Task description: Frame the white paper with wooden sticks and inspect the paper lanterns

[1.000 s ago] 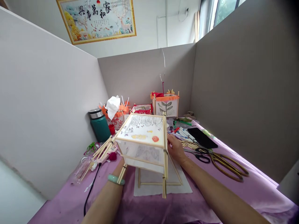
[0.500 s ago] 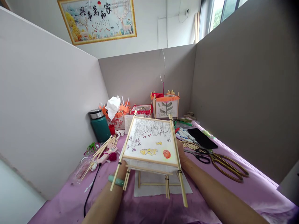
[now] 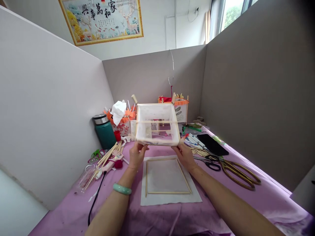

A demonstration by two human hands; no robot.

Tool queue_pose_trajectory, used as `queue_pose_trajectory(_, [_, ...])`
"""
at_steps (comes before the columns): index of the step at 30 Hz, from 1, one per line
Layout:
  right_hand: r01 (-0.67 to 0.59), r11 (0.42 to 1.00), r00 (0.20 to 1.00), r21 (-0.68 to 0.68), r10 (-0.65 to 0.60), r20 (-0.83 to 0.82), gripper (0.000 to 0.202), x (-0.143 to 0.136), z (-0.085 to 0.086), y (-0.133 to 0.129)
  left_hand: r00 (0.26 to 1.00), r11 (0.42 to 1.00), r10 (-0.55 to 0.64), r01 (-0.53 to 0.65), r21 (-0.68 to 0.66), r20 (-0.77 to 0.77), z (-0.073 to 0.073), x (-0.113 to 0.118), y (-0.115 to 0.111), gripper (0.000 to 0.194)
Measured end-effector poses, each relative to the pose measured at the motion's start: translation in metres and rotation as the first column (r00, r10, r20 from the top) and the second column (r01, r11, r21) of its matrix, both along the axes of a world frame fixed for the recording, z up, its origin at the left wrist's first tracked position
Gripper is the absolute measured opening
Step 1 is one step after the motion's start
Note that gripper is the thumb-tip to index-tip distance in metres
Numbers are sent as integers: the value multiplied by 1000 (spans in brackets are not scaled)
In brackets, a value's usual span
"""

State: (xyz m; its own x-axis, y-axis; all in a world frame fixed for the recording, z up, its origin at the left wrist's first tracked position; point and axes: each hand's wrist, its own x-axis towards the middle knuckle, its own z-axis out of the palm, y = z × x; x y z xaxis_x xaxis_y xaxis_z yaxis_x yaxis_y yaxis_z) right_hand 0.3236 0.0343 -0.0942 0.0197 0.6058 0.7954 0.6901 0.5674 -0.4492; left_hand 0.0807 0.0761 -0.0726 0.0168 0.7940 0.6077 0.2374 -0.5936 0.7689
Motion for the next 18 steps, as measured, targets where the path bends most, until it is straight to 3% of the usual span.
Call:
queue_pose_trajectory(5, [78,988,996,-130,-82,-25,30,1,-4,4,996,991,-85,88,-98,34,-2,3,5,22])
queue_pose_trajectory(10, [124,978,992,-167,-124,8,31,2,-9,9,996,982,-90,93,-163,21,-5,3,10,25])
queue_pose_trajectory(18, [233,957,969,-174,-215,120,31,2,-11,10,990,986,-130,123,-112,-58,-8,2,10,17])
